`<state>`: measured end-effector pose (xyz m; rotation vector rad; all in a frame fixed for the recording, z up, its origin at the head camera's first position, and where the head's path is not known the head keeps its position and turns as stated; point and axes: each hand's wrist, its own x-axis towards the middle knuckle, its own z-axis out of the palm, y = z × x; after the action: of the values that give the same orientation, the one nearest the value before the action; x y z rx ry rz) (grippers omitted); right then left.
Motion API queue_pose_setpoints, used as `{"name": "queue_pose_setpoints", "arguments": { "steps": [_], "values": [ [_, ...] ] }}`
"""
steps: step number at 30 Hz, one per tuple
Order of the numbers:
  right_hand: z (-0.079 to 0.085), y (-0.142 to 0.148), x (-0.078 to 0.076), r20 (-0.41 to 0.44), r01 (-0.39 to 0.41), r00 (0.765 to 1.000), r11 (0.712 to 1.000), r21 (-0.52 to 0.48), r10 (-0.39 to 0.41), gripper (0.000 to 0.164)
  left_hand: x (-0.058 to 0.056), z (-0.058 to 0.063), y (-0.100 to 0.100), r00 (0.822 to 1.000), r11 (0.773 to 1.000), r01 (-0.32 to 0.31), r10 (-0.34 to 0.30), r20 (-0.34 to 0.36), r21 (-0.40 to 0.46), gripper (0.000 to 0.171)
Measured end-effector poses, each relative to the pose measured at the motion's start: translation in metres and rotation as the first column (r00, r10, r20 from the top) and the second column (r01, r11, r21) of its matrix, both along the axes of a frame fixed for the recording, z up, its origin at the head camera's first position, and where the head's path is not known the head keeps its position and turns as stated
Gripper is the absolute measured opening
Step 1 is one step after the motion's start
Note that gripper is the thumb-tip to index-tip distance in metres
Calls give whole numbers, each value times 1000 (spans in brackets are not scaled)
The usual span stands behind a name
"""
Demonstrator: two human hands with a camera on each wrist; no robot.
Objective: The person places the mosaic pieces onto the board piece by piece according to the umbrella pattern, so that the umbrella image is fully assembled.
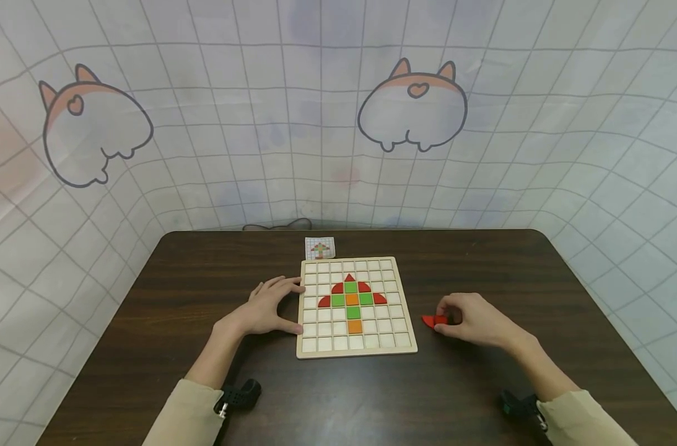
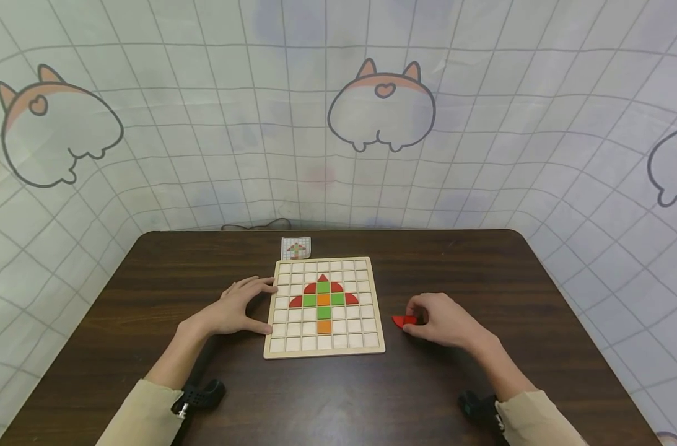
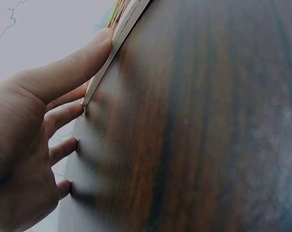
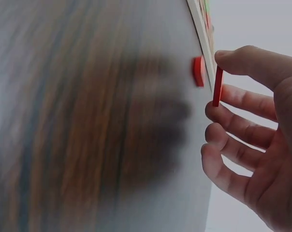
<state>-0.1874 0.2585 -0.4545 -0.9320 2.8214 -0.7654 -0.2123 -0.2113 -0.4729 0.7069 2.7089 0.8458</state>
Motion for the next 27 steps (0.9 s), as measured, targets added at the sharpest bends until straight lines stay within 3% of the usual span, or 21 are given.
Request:
{"name": "queue_pose_setpoints", "arguments": {
  "steps": [14,27],
  "values": [
    [7,-55,4,-101,-78,991,994,82,87,17,1,3,2,1000,1000,15,-15,4,9,83],
    [4,-99,2,-112,-157,979,982,108,169,19,2,4,2,1000,1000,16,-16,6,18,82]
  ]
}}
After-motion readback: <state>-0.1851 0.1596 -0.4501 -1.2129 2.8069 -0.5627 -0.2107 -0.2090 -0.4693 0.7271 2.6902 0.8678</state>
